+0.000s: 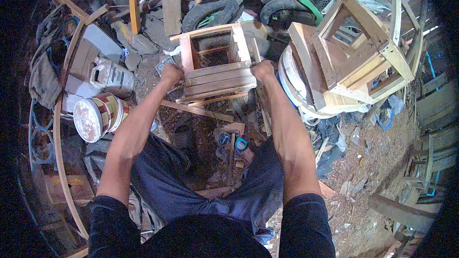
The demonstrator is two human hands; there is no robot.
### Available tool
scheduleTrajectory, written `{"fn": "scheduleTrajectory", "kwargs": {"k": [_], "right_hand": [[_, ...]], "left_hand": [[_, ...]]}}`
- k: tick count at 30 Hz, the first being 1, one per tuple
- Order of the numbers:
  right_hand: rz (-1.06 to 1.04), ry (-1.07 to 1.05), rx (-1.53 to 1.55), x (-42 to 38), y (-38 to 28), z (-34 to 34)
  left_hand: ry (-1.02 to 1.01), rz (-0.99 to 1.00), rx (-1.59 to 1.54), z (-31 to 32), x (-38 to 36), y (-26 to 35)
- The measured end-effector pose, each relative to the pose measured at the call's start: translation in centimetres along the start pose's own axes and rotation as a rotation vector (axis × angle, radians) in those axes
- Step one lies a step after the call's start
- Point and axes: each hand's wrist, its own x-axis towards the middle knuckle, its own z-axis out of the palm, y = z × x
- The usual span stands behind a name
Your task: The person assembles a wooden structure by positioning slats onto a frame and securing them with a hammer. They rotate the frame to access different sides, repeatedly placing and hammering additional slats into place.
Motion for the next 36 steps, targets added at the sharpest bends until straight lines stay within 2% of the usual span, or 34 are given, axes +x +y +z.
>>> {"fn": "scheduleTrajectory", "kwargs": {"k": [3, 5, 6, 8, 9, 11, 15, 17, 20, 23, 24, 26, 27, 29, 30, 31, 33, 34, 35, 36], "right_hand": [[-0.016, -0.065, -0.02, -1.8, -1.3, -2.2], [-0.352, -0.203, -0.736, -1.6, -1.6, -3.5], [-0.352, -0.202, -0.735, -0.8, -0.7, -2.9], [-0.237, -0.105, -0.432, 1.9, 2.4, 0.1], [-0.235, -0.105, -0.432, 2.8, 3.2, 0.9], [-0.285, -0.17, -0.623, 4.5, 4.0, 2.0], [-0.238, -0.131, -0.526, 4.7, 4.3, 2.7], [-0.354, -0.063, -0.664, 2.6, 2.8, 1.4], [-0.439, 0.0, -0.687, 2.2, 2.5, 1.5], [-0.508, 0.096, -0.553, 2.6, 3.7, 2.4], [-0.508, 0.092, -0.555, 1.6, 2.9, 1.6], [-0.351, -0.062, -0.499, -1.5, 0.0, -0.9], [-0.349, -0.063, -0.499, -1.3, -0.1, -0.5], [-0.217, -0.18, -0.378, -0.5, -0.3, -0.2], [-0.172, -0.128, -0.26, 2.6, 2.0, 2.2], [-0.165, -0.126, -0.261, 0.0, 0.2, 0.7], [-0.151, 0.175, -0.164, -4.8, -3.3, -2.2], [-0.342, 0.239, -0.429, 2.1, 1.3, 2.1], [-0.339, 0.246, -0.435, 0.9, 0.7, 0.8], [-0.349, 0.091, -0.26, -2.1, -1.0, -1.5]], "left_hand": [[0.045, 0.013, -0.034, -0.3, -0.2, 0.2], [-0.065, -0.095, -0.109, -0.9, -0.4, 0.9], [-0.064, -0.094, -0.108, -1.0, -0.3, 0.9], [-0.114, -0.094, -0.102, -0.9, 0.0, 0.7], [-0.114, -0.093, -0.102, -0.4, 0.5, 0.1], [-0.102, -0.044, -0.151, 1.4, 1.8, -1.7], [-0.066, -0.002, -0.225, 2.0, 1.7, -2.2], [-0.11, -0.063, -0.349, 0.6, 0.2, -0.8], [-0.112, -0.104, -0.402, 0.8, 0.3, -0.8], [-0.084, -0.075, -0.32, -0.6, -1.3, 0.5], [-0.086, -0.078, -0.321, -0.4, -1.2, 0.2], [-0.032, 0.072, -0.124, 0.0, -0.5, -0.6], [-0.034, 0.072, -0.124, 0.1, -0.4, -0.7], [0.013, 0.056, 0.003, 0.4, 0.0, -0.6], [0.007, 0.06, 0.002, 0.5, 0.2, -0.7], [-0.022, 0.037, 0.024, 0.5, 0.4, -0.7], [-0.052, 0.02, 0.041, 0.2, -0.5, -0.1], [0.106, 0.102, 0.056, -0.7, -2.1, 1.2], [0.265, 0.184, 0.067, -1.0, -3.2, 2.3], [0.264, 0.189, 0.059, -0.6, -3.3, 3.2]]}}
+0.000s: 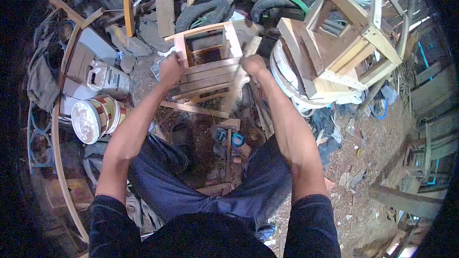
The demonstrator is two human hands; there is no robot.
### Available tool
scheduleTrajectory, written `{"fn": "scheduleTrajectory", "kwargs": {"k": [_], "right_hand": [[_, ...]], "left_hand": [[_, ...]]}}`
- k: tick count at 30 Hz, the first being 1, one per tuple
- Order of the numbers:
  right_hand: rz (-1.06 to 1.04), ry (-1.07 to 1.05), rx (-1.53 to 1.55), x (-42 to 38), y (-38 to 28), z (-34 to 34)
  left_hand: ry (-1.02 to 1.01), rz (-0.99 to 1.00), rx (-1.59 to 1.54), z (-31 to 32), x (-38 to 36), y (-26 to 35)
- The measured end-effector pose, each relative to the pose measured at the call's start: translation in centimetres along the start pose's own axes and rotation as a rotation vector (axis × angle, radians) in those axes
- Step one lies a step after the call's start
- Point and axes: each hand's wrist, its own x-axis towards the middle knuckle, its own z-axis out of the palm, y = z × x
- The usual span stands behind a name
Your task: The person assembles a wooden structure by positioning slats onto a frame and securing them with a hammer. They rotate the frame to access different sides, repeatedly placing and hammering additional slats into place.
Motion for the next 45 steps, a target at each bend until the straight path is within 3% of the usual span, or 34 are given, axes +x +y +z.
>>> {"fn": "scheduleTrajectory", "kwargs": {"k": [1, 2, 3, 4, 6, 10, 13, 16, 17, 18, 19, 21, 22, 24, 25, 27, 28, 30, 31, 33, 34, 35, 36, 37, 38, 40, 41, 43, 44, 45], "right_hand": [[-0.014, -0.12, 0.199, -2.9, -2.7, -3.5], [0.45, -0.06, 0.84, -7.1, -7.4, -7.4], [0.428, -0.051, 1.141, -7.0, -6.6, -5.3], [0.365, -0.062, 1.163, -7.7, -6.8, -4.6], [0.333, -0.136, 1.093, -9.0, -6.4, -3.2], [0.333, -0.286, 1.268, -11.9, -4.4, -1.5], [0.439, -0.203, 1.377, -14.6, -5.0, 0.4], [0.533, -0.11, 1.622, -16.2, -1.8, 8.6], [0.711, 0.004, 1.541, -17.8, -2.9, 9.1], [0.607, 0.002, 0.999, -19.8, -2.9, 10.1], [0.266, 0.068, 1.072, -19.6, 1.6, 19.3], [0.363, -0.427, 0.414, -21.7, -1.4, 14.9], [0.383, -0.445, 0.423, -22.1, -0.8, 18.1], [0.082, -0.641, -0.037, -22.1, 0.2, 23.6], [0.095, -0.65, -0.038, -22.7, -0.6, 23.7], [0.472, -0.387, 0.204, -25.4, -3.1, 24.2], [0.482, -0.398, 0.202, -26.0, -3.4, 25.7], [0.338, -0.548, 0.173, -26.8, -4.2, 28.4], [0.329, -0.56, 0.168, -27.2, -4.7, 28.7], [0.45, -0.411, 0.236, -27.4, -5.1, 28.9], [0.412, -0.422, 0.231, -27.0, -4.9, 29.3], [0.359, -0.46, 0.158, -26.7, -4.6, 29.4], [0.299, -0.492, 0.082, -26.4, -4.5, 29.4], [0.292, -0.305, 0.091, -26.4, -5.4, 28.2], [0.282, -0.111, 0.106, -26.7, -6.0, 26.7], [-0.254, -0.484, -0.312, -25.2, -2.7, 31.1], [-0.303, -0.466, -0.324, -24.5, -4.9, 28.1], [0.478, -0.084, 0.341, -24.6, -11.2, 19.3], [0.361, -0.134, 0.411, -24.0, -11.2, 19.4], [0.325, -0.14, 0.414, -23.3, -11.1, 20.1]], "left_hand": [[-0.102, 0.115, -0.216, 0.5, 0.1, 0.9], [-0.206, 0.229, -0.432, 0.9, -0.2, 1.9], [-0.421, 0.193, -0.546, 0.7, -1.3, 3.5], [-0.639, 0.155, -0.654, 0.7, -2.6, 4.9], [-0.693, 0.365, -0.568, 1.5, -5.4, 6.9], [-0.613, 0.352, -0.428, 3.3, -10.4, 6.6], [-0.585, 0.452, -0.463, 7.2, -12.7, 4.3], [-0.695, 0.304, -0.515, 10.7, -14.7, 0.9], [-0.807, 0.261, -0.411, 10.8, -15.5, 0.0], [-0.915, 0.216, -0.307, 11.2, -16.1, -0.8], [-0.926, 0.208, -0.303, 12.3, -16.8, -1.9], [-0.75, 0.149, -0.238, 16.2, -18.7, -4.4], [-0.778, 0.144, -0.233, 17.8, -19.6, -5.3], [-0.514, 0.141, -0.167, 20.4, -20.6, -6.3], [-0.528, 0.144, -0.173, 20.7, -20.4, -5.7], [-0.179, 0.769, 0.143, 20.9, -20.2, -4.5], [-0.193, 0.768, 0.137, 20.9, -20.1, -3.8], [-0.568, 0.879, 0.208, 21.1, -20.4, -2.3], [-0.571, 0.863, 0.206, 22.3, -21.0, -2.4], [-0.728, 0.52, -0.079, 24.3, -21.7, -2.9], [-0.888, 0.436, -0.105, 24.1, -20.7, -3.1], [-0.868, 0.397, -0.099, 23.4, -20.6, -3.5], [-0.734, 0.494, -0.054, 21.1, -20.1, -3.3], [-0.589, 0.59, -0.001, 19.2, -19.2, -3.7], [-0.548, 0.555, 0.014, 18.5, -18.6, -5.1], [-0.284, 0.606, 0.202, 17.4, -18.1, -7.6], [-0.25, 0.569, 0.22, 15.8, -17.7, -8.4], [-0.23, 0.307, 0.476, 11.6, -17.4, -10.3], [-0.214, 0.271, 0.495, 9.1, -17.0, -11.2], [-0.393, 0.076, 0.43, 6.7, -15.7, -12.1]]}}
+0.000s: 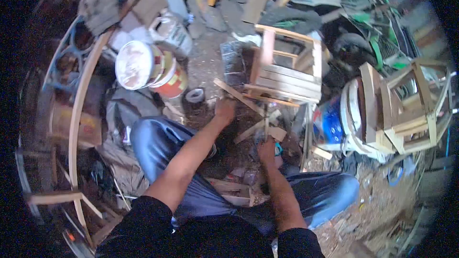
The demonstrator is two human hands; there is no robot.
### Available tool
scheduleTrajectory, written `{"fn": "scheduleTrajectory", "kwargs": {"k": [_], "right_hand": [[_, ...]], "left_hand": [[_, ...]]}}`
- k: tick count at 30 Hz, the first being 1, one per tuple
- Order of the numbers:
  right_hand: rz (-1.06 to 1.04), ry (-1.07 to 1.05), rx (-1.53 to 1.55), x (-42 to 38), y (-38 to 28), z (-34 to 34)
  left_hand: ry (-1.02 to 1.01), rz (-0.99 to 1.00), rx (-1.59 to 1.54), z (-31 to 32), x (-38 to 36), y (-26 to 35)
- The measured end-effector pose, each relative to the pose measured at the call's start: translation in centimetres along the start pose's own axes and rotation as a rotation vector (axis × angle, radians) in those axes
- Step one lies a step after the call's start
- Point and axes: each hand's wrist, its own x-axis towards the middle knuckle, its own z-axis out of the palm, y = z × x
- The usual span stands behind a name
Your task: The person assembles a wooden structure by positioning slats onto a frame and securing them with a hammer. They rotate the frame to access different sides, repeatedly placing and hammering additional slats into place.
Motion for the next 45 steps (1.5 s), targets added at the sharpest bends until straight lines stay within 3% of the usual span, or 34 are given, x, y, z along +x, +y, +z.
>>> {"fn": "scheduleTrajectory", "kwargs": {"k": [1, 2, 5, 6, 7, 10, 13, 17, 20, 21, 24, 26, 30, 34, 37, 40, 42, 43, 45], "right_hand": [[-0.274, 0.012, -0.052, 1.0, 0.5, 1.0], [-0.538, 0.027, -0.1, 1.2, 0.4, 1.7], [-0.399, -0.239, -0.096, 2.2, -5.0, 4.1], [-0.448, -0.236, -0.104, 2.3, -7.3, 4.9], [-0.49, -0.235, -0.108, 2.1, -9.8, 5.3], [-0.501, -0.329, 0.076, 3.7, -16.6, 6.4], [-0.496, -0.297, 0.034, 6.6, -20.3, 9.9], [-0.61, -0.276, 0.223, 9.9, -22.2, 15.9], [-0.499, -0.339, 0.16, 10.9, -22.8, 19.2], [-0.485, -0.374, 0.148, 10.6, -23.2, 19.1], [-0.487, -0.414, 0.118, 11.1, -22.9, 19.4], [-0.588, -0.433, 0.093, 11.6, -21.9, 20.3], [-0.539, -0.458, 0.054, 12.0, -21.0, 21.4], [-0.547, -0.463, 0.051, 10.8, -21.5, 20.8], [-0.544, -0.452, 0.094, 10.8, -21.4, 21.1], [-0.527, -0.395, 0.123, 10.1, -22.8, 20.2], [-0.518, -0.355, 0.108, 8.9, -23.9, 18.9], [-0.495, -0.359, 0.136, 8.3, -24.6, 18.1], [-0.549, -0.331, 0.15, 7.4, -26.0, 15.8]], "left_hand": [[-0.204, -0.128, -0.112, -1.6, 0.2, -1.9], [-0.181, -0.16, -0.115, -2.2, -0.3, -4.0], [-0.124, -0.29, -0.167, -1.6, 0.0, -9.6], [-0.125, -0.229, -0.115, -1.9, -0.5, -11.3], [-0.174, -0.332, -0.253, 0.0, 1.1, -13.3], [0.035, -0.378, -0.192, 2.9, 2.7, -15.9], [-0.081, -0.374, -0.196, 3.4, 3.7, -17.2], [-0.168, -0.421, -0.201, 7.2, 4.9, -18.9], [0.062, -0.386, -0.128, 11.0, 5.3, -19.6], [0.039, -0.438, -0.109, 11.6, 5.6, -19.5], [-0.16, -0.372, -0.149, 9.7, 4.9, -19.1], [-0.141, -0.315, -0.184, 9.9, 4.3, -19.6], [-0.179, -0.202, -0.074, 9.3, 3.4, -19.3], [-0.159, -0.245, -0.019, 9.0, 3.7, -18.9], [-0.096, -0.362, -0.18, 8.4, 3.3, -18.9], [0.11, -0.47, -0.27, 7.4, 3.1, -19.7], [0.429, -0.43, -0.953, 6.8, 2.7, -20.3], [0.412, -0.371, -1.141, 7.0, 2.7, -21.0], [0.368, -0.439, -1.057, 4.7, 1.8, -21.0]]}}
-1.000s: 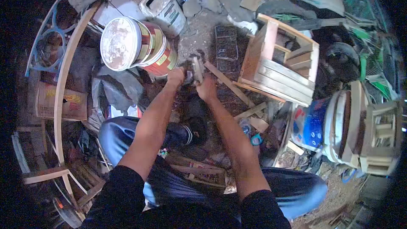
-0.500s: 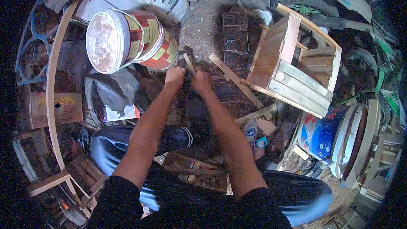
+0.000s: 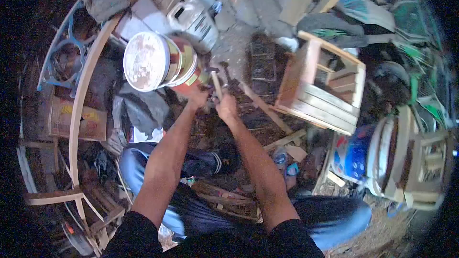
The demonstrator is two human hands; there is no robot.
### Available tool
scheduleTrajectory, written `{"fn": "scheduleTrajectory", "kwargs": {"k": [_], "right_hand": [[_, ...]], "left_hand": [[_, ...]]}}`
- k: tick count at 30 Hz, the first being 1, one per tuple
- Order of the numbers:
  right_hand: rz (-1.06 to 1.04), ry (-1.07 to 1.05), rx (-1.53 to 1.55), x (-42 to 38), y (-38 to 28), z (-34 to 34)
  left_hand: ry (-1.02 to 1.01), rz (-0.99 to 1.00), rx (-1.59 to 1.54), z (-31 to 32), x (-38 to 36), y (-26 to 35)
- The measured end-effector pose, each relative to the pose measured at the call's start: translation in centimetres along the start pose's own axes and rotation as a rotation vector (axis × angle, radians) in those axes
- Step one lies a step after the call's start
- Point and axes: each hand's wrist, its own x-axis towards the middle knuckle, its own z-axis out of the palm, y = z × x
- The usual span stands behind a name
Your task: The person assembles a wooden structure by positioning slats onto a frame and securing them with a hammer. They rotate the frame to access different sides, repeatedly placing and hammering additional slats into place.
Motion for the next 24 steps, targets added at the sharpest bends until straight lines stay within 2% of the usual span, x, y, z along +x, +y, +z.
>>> {"fn": "scheduleTrajectory", "kwargs": {"k": [1, 3, 5, 7, 9, 11, 13, 15, 16, 17, 19, 20, 21, 23, 24], "right_hand": [[-0.061, 0.026, -0.036, -0.5, -0.9, -1.3], [-0.135, 0.146, -0.002, -2.1, -3.5, -4.7], [-0.192, 0.197, 0.134, -2.8, -4.5, -7.9], [-0.191, 0.294, 0.076, -5.3, -7.6, -13.7], [-0.145, 0.236, -0.073, -8.2, -8.4, -19.3], [-0.19, 0.298, -0.133, -10.7, -6.7, -24.2], [-0.162, 0.461, -0.097, -14.2, -5.2, -29.5], [-0.017, 0.393, -0.061, -17.5, -3.4, -35.1], [0.096, 0.445, -0.107, -18.7, -2.1, -37.0], [0.209, 0.493, -0.15, -19.4, -1.0, -38.5], [0.253, 0.552, -0.155, -20.4, 1.1, -40.5], [0.302, 0.596, -0.157, -20.8, 2.2, -41.0], [0.317, 0.606, -0.148, -21.2, 2.9, -41.2], [0.234, 0.732, -0.104, -22.0, 3.9, -40.4], [0.276, 0.731, -0.058, -22.5, 4.1, -40.1]], "left_hand": [[-0.011, -0.066, 0.099, -0.3, -0.3, 2.1], [-0.142, -0.119, -0.147, 0.7, 2.4, -1.4], [-0.323, -0.159, -0.554, -1.6, 0.0, 8.1], [-0.119, -0.195, -0.916, -1.3, -1.9, 14.1], [-0.103, -0.127, -0.827, -0.9, -3.4, 18.9], [-0.173, -0.067, -0.815, 0.7, -4.4, 22.4], [-0.248, -0.012, -0.748, 3.4, -5.0, 25.3], [-0.348, 0.101, -0.667, 7.1, -4.9, 27.2], [-0.398, 0.119, -0.716, 9.0, -5.2, 28.5], [-0.447, 0.135, -0.764, 11.0, -5.5, 29.6], [-0.483, 0.086, -0.554, 12.6, -8.2, 34.2], [-0.538, 0.197, -0.573, 14.2, -8.2, 34.8], [-0.556, 0.197, -0.563, 15.8, -8.1, 35.2], [-0.738, 0.22, -0.552, 18.9, -8.1, 35.8], [-0.739, 0.275, -0.531, 20.2, -8.3, 36.5]]}}
